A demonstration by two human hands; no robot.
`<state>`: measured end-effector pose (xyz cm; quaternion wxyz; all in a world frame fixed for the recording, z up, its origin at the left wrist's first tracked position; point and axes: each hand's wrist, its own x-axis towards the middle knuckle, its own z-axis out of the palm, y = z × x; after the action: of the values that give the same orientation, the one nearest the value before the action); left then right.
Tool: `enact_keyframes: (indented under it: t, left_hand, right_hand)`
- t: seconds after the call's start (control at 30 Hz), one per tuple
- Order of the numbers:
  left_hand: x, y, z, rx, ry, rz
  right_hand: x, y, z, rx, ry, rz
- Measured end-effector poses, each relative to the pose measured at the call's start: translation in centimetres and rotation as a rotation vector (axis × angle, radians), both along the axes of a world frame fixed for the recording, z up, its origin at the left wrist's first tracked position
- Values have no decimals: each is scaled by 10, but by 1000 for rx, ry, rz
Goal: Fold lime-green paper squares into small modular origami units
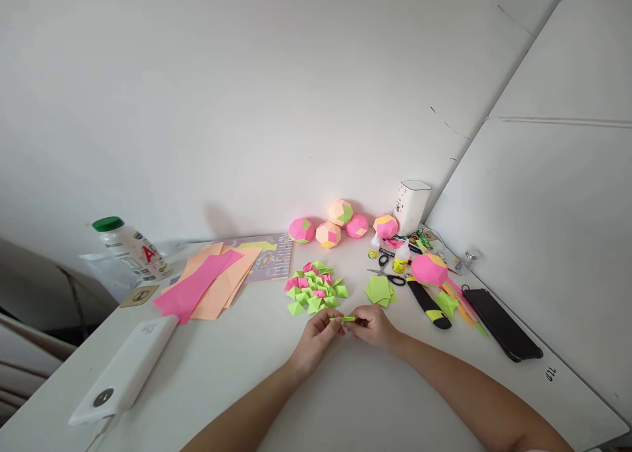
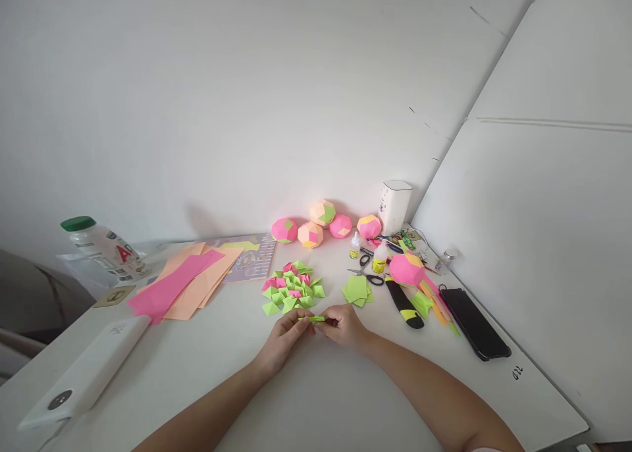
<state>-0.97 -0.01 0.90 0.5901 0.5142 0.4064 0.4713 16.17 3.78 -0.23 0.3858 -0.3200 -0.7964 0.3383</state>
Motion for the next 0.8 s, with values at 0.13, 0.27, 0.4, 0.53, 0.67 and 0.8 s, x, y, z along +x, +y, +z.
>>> enact_keyframes:
  t: [0.13, 0.27, 0.4, 0.53, 0.67, 0.8]
  left_hand:
    - [1, 0, 1, 9, -32, -5]
    - [2, 0, -1, -44, -81, 11]
    - [4, 2, -8, -83, -106, 16]
    - [6, 3, -11, -73, -74, 50]
    - [3, 5, -13, -59, -24, 121]
    - [-3, 10, -16, -6, 62, 212]
  right_hand:
    - [0, 1, 0, 21, -3, -6]
    - [0, 2, -1, 51, 10, 3]
    - [-2, 2, -3, 64, 38, 6]
    - [-2, 0, -8, -54, 73, 27]
    - [0, -1, -12, -89, 122, 38]
    - [3, 2, -12, 53, 83, 120]
